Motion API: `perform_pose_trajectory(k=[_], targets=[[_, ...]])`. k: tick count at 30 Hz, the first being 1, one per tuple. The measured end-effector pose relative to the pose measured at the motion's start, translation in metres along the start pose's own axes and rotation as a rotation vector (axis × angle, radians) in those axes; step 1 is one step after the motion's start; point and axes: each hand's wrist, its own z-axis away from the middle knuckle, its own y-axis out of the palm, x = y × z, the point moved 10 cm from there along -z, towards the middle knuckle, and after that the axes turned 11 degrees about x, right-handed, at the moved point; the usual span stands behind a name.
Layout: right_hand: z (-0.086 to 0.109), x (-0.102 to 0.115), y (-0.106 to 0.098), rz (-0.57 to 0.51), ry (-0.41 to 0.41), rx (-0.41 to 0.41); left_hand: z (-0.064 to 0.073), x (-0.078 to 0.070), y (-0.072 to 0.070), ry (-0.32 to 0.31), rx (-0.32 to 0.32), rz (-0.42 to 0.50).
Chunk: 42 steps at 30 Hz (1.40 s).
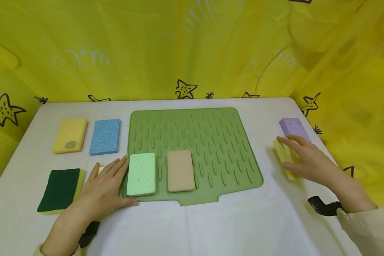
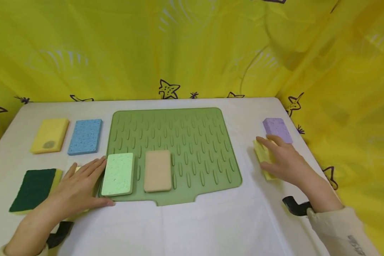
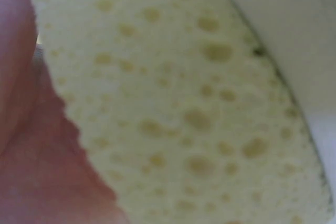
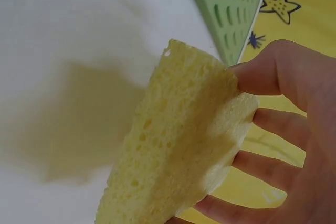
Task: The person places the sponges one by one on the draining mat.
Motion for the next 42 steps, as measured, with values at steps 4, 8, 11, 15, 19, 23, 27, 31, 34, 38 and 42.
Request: perform_pose_trajectory(k=[4, 8, 11, 15, 19, 23, 27, 31, 34, 38, 42], targets=[[-0.001, 0.013, 0.0, -0.017, -0.001, 0.014, 0.0, 0.0, 0.0, 0.0, 0.004, -0.001], [-0.004, 0.026, 0.002, -0.038, 0.003, 0.031, 0.0, 0.0, 0.0, -0.001, 0.005, -0.001], [-0.007, 0.037, 0.004, -0.057, -0.005, 0.036, 0.0, 0.0, 0.0, -0.004, 0.003, -0.001], [-0.011, 0.051, 0.007, -0.053, -0.033, 0.035, 0.001, 0.0, -0.001, -0.005, 0.001, 0.002], [-0.014, 0.063, 0.01, -0.032, -0.048, 0.031, 0.0, 0.0, 0.0, -0.006, 0.003, 0.004], [-0.019, 0.076, 0.011, -0.02, -0.052, 0.019, 0.0, 0.001, 0.0, -0.009, 0.003, 0.001], [-0.023, 0.088, 0.014, -0.021, -0.062, 0.026, 0.0, 0.0, 0.0, -0.009, 0.004, 0.003], [-0.027, 0.098, 0.015, -0.028, -0.074, 0.028, 0.0, 0.0, -0.001, -0.008, 0.002, 0.003], [-0.029, 0.104, 0.015, -0.035, -0.078, 0.027, 0.0, 0.0, -0.001, -0.005, 0.0, 0.002], [-0.034, 0.112, 0.019, -0.056, -0.076, 0.04, 0.001, 0.0, -0.001, -0.004, 0.001, 0.005], [-0.039, 0.123, 0.025, -0.064, -0.086, 0.053, 0.0, 0.0, -0.001, -0.003, -0.001, 0.005]])
